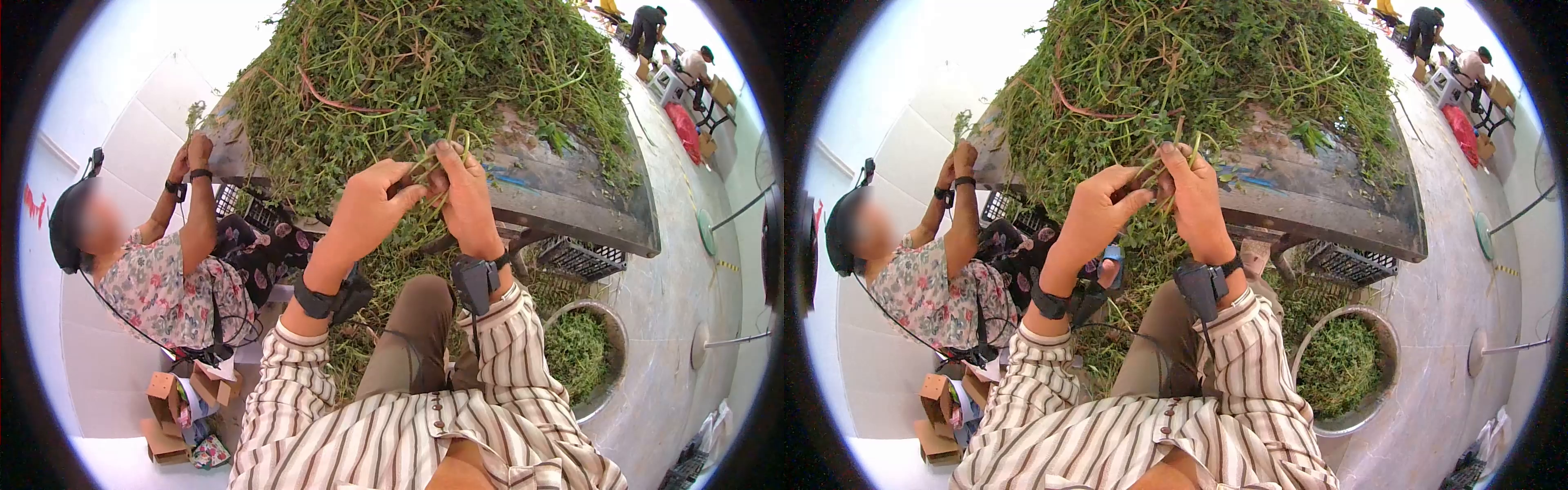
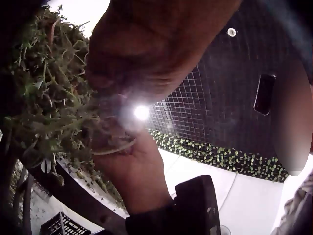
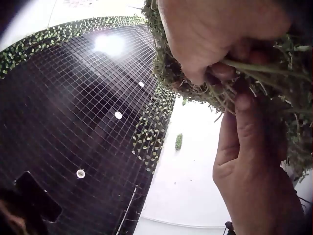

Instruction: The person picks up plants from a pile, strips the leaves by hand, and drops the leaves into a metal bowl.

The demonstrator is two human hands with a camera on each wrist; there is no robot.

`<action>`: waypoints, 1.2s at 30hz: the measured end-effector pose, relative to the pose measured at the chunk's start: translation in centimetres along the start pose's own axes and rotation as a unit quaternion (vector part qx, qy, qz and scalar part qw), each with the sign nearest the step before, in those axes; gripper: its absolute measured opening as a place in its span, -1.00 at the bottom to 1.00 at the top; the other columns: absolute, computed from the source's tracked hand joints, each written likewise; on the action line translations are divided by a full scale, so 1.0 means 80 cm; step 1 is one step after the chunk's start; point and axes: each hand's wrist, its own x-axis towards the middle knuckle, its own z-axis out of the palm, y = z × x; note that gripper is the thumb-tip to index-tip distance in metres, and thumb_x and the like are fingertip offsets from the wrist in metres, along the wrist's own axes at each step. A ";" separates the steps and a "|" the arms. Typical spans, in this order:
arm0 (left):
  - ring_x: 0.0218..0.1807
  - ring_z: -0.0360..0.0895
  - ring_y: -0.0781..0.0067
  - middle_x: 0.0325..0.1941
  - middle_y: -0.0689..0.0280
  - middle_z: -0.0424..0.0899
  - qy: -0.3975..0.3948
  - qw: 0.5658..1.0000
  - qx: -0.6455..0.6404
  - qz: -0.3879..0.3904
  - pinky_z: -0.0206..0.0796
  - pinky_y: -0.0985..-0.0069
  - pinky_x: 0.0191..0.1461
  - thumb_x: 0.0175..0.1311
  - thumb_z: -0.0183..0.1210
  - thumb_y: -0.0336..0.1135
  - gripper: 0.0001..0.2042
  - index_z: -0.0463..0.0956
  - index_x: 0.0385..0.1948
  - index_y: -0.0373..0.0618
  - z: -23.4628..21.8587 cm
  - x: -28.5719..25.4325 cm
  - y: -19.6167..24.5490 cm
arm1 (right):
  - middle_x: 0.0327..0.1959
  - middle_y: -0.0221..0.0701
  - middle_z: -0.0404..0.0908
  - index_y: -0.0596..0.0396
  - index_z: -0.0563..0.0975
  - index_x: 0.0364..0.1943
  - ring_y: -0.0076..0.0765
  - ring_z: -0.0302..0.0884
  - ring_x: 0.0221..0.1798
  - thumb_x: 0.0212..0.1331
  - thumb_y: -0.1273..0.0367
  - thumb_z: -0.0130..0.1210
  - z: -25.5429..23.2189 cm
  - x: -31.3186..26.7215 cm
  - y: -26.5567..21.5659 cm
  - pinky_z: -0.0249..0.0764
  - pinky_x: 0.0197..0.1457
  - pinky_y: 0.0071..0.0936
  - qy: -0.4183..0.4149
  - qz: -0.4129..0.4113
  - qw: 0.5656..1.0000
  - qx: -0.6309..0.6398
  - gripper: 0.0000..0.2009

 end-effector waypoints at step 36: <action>-0.11 0.43 0.55 0.02 0.28 0.49 -0.119 0.892 -0.411 -0.145 0.28 0.57 0.00 0.28 -0.02 -0.23 -0.62 0.37 0.06 -0.26 -0.017 0.051 -0.053 | -0.65 -0.67 0.26 0.06 0.43 -0.46 -0.77 0.15 -0.60 0.29 0.24 -0.10 0.016 -0.016 0.002 0.09 -0.53 -0.73 -0.150 -0.012 0.962 -0.229 -0.76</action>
